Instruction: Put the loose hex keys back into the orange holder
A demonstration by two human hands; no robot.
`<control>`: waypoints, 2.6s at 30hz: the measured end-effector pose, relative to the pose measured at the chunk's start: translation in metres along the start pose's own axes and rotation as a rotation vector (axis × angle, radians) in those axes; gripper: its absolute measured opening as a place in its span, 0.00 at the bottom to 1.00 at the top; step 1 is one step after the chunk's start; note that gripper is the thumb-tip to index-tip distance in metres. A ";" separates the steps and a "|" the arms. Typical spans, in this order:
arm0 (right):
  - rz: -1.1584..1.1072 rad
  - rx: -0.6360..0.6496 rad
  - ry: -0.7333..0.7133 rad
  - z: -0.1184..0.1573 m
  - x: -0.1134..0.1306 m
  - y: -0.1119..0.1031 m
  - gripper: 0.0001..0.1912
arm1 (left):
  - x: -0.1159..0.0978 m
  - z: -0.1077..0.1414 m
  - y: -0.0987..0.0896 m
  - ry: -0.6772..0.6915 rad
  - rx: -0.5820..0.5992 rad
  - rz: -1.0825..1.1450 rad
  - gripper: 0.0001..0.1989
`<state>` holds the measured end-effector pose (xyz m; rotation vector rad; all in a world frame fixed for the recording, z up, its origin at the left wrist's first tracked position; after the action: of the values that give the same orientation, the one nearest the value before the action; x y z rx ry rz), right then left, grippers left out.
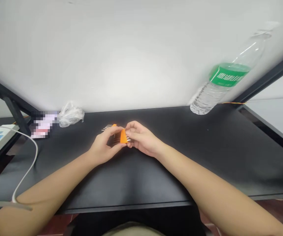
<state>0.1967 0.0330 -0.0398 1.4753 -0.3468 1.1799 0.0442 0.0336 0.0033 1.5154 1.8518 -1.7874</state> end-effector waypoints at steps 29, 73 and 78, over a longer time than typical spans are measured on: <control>0.162 -0.227 0.109 0.000 -0.008 0.003 0.24 | -0.009 -0.001 0.010 -0.060 0.094 -0.093 0.27; 1.936 -0.206 0.030 -0.011 0.028 -0.072 0.27 | 0.010 0.001 0.005 -0.212 0.230 -0.238 0.32; 2.006 -0.238 -0.023 -0.012 0.028 -0.073 0.24 | 0.010 0.001 0.004 -0.220 0.239 -0.243 0.32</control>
<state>0.2594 0.0758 -0.0608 0.5153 -2.1638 2.3773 0.0418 0.0367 -0.0068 1.1376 1.8317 -2.2538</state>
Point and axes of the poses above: each hand's wrist, its own z-axis away from the middle knuckle, its own y-axis out of the palm, x = y × z, the point moved 6 cm from there along -z, towards the middle knuckle, and after that the axes turned 1 degree about -x, right-handed, at the moved point
